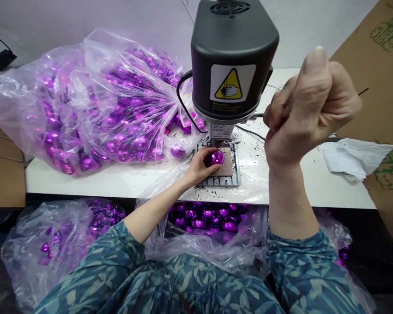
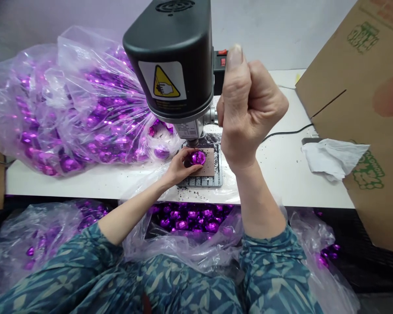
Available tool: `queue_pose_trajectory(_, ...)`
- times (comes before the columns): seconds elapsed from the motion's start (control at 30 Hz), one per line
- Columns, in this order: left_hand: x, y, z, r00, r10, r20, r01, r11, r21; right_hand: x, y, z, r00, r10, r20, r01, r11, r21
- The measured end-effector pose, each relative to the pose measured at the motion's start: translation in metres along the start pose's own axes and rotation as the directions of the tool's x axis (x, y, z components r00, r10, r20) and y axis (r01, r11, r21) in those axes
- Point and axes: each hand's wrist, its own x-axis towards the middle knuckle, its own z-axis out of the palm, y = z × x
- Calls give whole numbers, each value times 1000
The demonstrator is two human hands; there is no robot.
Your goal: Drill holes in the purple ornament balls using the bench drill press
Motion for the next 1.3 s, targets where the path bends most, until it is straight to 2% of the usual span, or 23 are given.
queue_pose_trajectory(0.13, -3, 2, 1, 997, -78, -13, 77, 996, -47, -15, -4, -8, 998, 44, -38, -47, 996, -72)
queue_pose_trajectory(0.23, -4, 0, 2, 996, -87, -20, 86, 994, -62, -26, -2, -14, 999, 28, -43, -28, 1000, -4)
queue_pose_trajectory(0.47, -4, -4, 2, 996, -78, -52, 75, 996, -50, -38, 16, -19, 989, -115, -90, 123, 988, 92)
queue_pose_trajectory(0.67, -5, -5, 2, 996, -73, -59, 69, 995, -71, -44, 26, -26, 969, -243, -52, 248, 957, 148)
queue_pose_trajectory(0.83, -6, -5, 5, 995, -75, -64, 68, 992, -107, -43, 32, -29, 915, -404, 2, 404, 913, 55)
queue_pose_trajectory(0.93, -6, -4, 6, 994, -87, -61, 77, 987, -141, -45, 34, -30, 902, -432, 7, 430, 898, 95)
queue_pose_trajectory(1.1, -7, -2, 7, 990, -125, -71, 111, 978, -176, -43, 25, -30, 922, -385, 45, 371, 909, 190)
queue_pose_trajectory(1.2, -6, -1, 6, 986, -145, -79, 128, 975, -181, -25, 13, -21, 978, -207, 33, 203, 974, 105)
queue_pose_trajectory(1.23, -6, 0, 6, 986, -151, -75, 135, 973, -186, -16, 10, -16, 995, -86, 50, 85, 996, 34)
queue_pose_trajectory(1.3, -6, 1, 5, 985, -160, -65, 144, 969, -199, 2, 7, -7, 998, 16, 55, -15, 1000, -20)
